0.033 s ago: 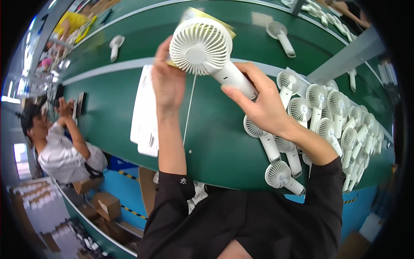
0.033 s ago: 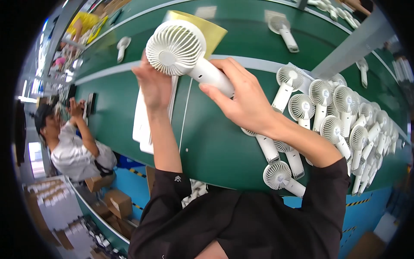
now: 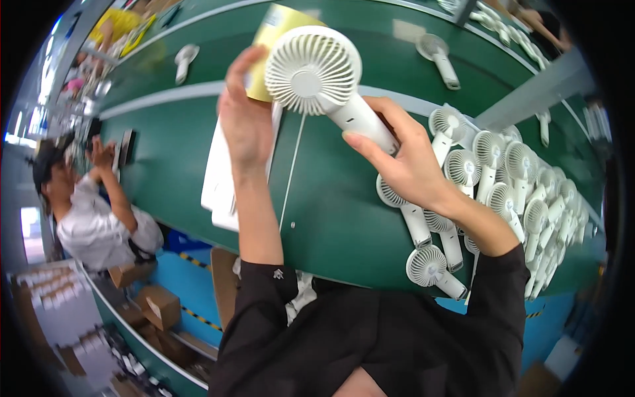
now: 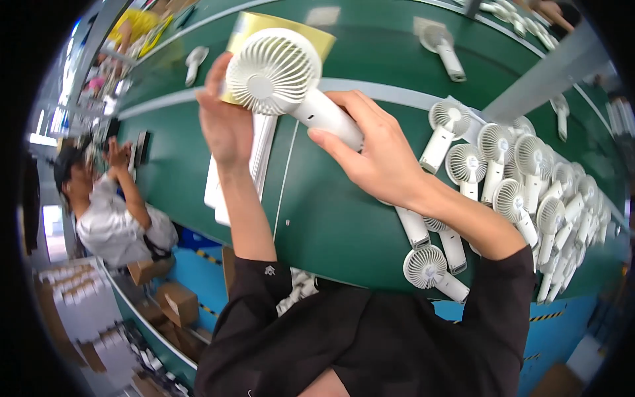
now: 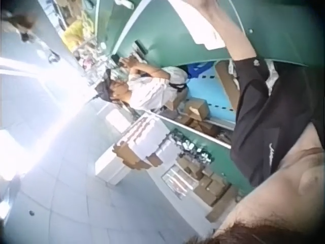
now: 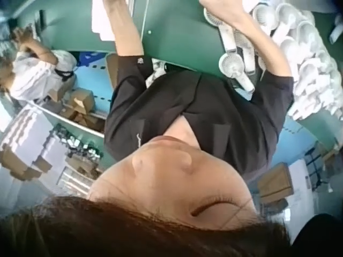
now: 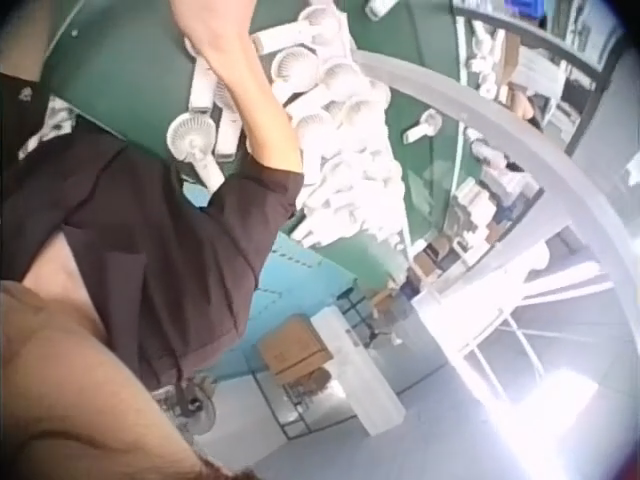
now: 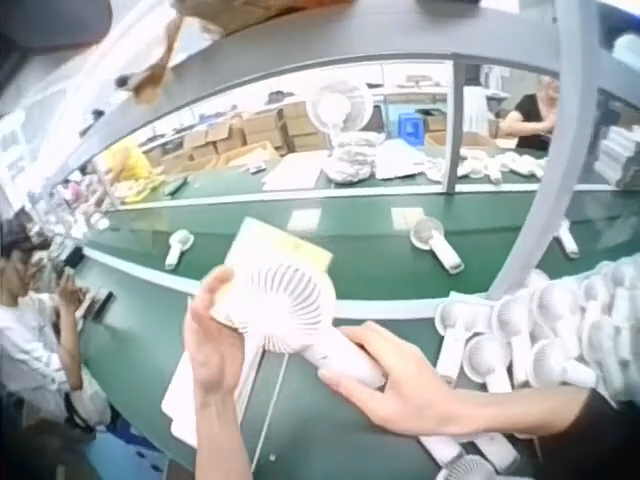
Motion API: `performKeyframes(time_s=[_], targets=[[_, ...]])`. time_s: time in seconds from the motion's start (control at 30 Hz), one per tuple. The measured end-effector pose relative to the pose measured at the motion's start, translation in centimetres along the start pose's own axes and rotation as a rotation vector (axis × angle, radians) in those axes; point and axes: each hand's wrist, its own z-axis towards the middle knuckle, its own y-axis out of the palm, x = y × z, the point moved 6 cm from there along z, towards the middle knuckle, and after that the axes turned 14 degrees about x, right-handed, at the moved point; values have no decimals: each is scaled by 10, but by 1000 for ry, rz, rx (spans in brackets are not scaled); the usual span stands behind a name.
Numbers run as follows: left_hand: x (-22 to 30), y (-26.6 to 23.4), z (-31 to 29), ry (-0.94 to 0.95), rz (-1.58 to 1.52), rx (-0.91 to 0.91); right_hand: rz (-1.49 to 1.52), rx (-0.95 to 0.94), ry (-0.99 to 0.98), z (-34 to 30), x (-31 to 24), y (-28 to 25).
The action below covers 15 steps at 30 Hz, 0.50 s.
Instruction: Apply stickers to small handheld fans on an assembly line.
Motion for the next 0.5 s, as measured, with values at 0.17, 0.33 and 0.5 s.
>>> performKeyframes(time_s=[0.17,0.33,0.5], targets=[[130,-36,-61,441,374,241,175,-272,277,-59,-24,48],[222,-82,-158,662,458,443,25,-1151,42,-160,-63,142],[239,-118,-239,634,572,584,-187,-1473,-2,-263,-41,210]])
